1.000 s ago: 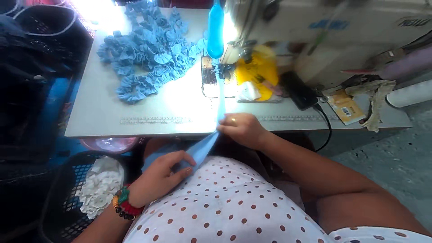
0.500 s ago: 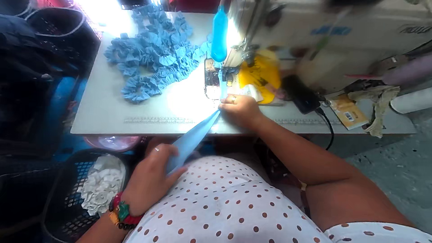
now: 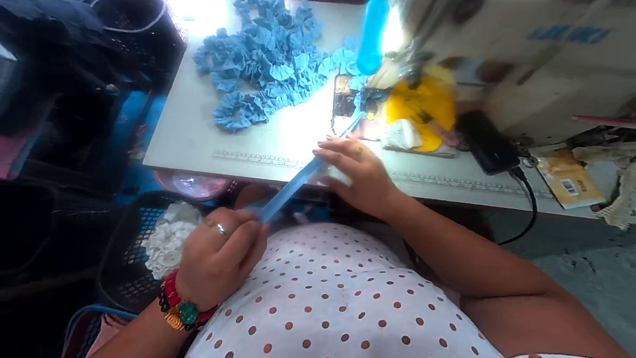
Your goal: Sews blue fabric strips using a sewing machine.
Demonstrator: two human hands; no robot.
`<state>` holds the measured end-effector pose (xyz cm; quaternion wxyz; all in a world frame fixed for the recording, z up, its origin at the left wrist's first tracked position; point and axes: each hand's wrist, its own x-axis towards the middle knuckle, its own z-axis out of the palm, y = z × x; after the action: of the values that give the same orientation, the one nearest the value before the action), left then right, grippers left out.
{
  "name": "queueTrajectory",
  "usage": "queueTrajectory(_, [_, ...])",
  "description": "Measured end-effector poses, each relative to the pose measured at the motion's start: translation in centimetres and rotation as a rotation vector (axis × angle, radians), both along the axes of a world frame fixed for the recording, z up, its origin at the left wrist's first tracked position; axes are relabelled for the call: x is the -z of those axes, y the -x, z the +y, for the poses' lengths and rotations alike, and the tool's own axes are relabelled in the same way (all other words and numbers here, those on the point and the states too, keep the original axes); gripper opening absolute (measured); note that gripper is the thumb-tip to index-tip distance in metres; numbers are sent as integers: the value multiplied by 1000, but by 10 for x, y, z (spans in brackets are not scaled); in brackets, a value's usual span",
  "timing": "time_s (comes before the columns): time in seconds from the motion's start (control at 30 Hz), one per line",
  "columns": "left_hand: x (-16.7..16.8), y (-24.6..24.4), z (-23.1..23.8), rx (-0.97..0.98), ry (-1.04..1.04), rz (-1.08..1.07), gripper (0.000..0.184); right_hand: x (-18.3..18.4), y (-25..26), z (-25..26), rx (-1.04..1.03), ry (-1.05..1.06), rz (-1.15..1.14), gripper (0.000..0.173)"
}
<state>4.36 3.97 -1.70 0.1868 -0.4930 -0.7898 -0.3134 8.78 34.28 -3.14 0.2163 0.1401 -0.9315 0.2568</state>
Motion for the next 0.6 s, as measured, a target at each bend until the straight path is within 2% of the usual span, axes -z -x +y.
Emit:
queueTrajectory(0.1, [-2, -2, 4, 12, -65, 21, 20, -18, 2, -34, -154, 41, 17, 33])
queueTrajectory(0.23, [-6, -1, 9, 24, -105, 35, 21, -30, 4, -57, -231, 22, 103, 19])
queueTrajectory(0.5, [-8, -2, 14, 36, -166, 14, 21, -39, -3, -63, -239, -11, 152, 16])
queueTrajectory(0.6, [-11, -4, 14, 143, -149, -61, 21, -48, -17, -60, -251, -166, 186, 16])
